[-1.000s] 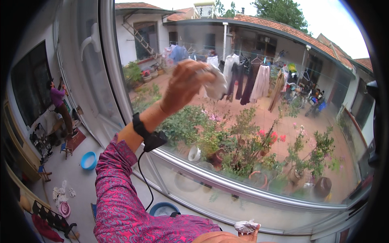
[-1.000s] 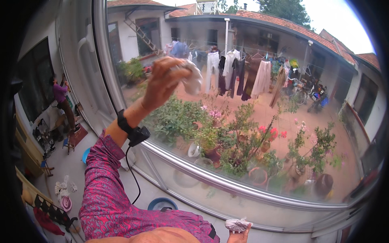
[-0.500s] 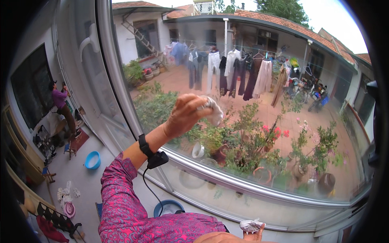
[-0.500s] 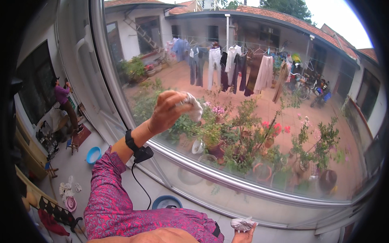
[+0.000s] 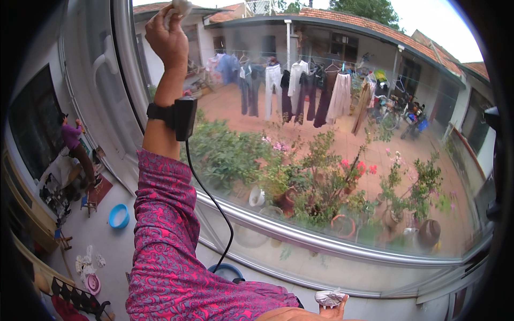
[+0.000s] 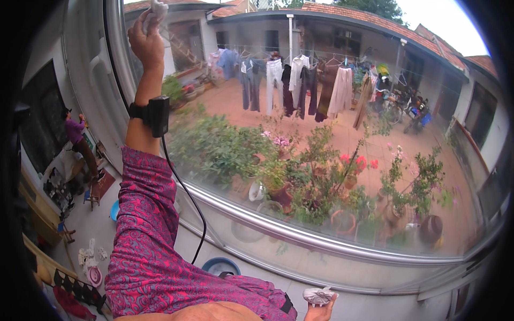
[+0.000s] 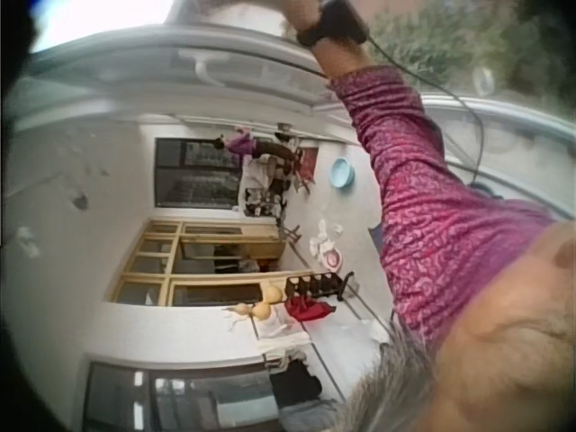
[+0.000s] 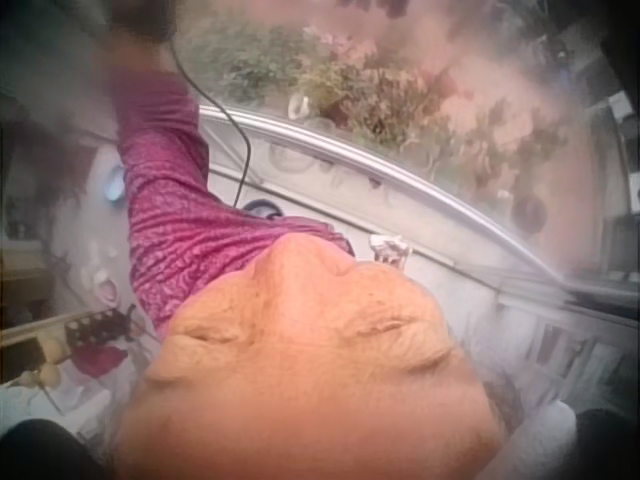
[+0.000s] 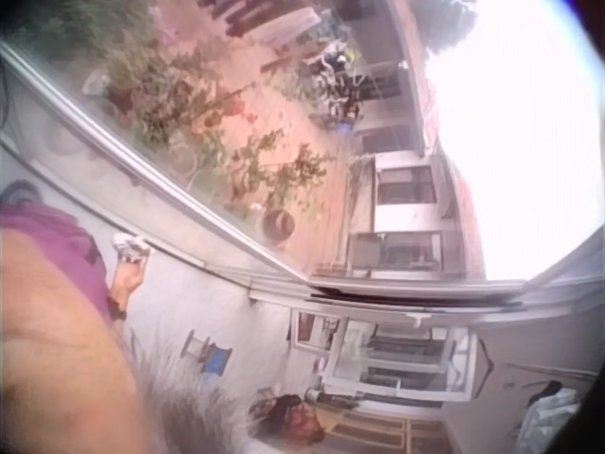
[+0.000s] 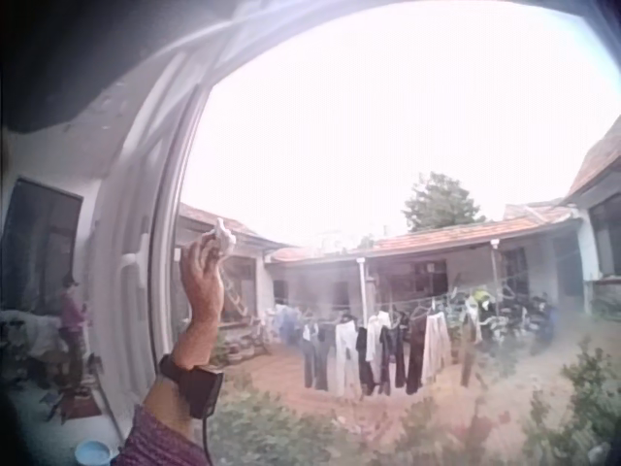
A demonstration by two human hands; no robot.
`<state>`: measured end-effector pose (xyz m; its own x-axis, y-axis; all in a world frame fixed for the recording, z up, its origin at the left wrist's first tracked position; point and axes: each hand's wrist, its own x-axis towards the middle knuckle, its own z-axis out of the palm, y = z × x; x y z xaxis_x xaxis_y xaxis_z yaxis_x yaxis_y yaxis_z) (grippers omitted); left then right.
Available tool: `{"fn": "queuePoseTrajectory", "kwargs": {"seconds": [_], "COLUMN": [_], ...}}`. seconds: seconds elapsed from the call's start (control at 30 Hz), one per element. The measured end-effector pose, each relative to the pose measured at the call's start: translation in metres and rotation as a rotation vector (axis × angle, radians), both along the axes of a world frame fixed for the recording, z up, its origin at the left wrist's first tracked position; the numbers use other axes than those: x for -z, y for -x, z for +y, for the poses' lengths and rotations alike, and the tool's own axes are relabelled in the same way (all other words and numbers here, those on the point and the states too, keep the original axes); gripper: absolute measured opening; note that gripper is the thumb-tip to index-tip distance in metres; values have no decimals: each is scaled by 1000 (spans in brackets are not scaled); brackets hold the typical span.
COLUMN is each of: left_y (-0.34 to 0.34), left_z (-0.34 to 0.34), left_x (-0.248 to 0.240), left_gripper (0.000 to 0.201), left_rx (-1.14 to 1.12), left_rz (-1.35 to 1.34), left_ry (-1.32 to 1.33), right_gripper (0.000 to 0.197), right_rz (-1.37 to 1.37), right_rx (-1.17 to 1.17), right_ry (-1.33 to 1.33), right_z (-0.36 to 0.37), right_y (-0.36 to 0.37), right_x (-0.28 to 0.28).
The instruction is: The person wipes a large glass window with a white cloth, moving the cloth across the surface in repeated strokes. The person occasionally adjusts the cloth and continues wiping different sections of the window.
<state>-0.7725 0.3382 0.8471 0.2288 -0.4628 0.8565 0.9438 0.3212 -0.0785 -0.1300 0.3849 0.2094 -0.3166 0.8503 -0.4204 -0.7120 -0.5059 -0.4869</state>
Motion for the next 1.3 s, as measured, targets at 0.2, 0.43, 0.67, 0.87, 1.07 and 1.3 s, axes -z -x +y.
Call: {"fn": "queuePoseTrajectory", "kwargs": {"seconds": [0.2,0.43,0.67,0.87,1.07,1.3], "left_y": [-170,-165,-44,-128,-136,-48], "left_z": [73,36,-16,25,10,3], "left_x": [150,243,74,220,286,18], "left_gripper": [39,37,24,30,37,33], "left_rx": [123,173,73,95,107,80], "left_rz": [198,419,-69,-5,265,-75], "left_ry": [675,1006,244,594,958,217], "right_gripper": [46,37,50,50,46,56], "right_rz": [85,153,-705,23,148,36], "right_rx": [-8,-2,-148,27,14,175], "right_ry": [-114,-144,-1247,-257,-230,-22], "right_z": [11,-2,-1,3,7,-3], "right_y": [9,-7,-49,-34,-34,-36], "right_x": [3,14,36,24,27,21]}}
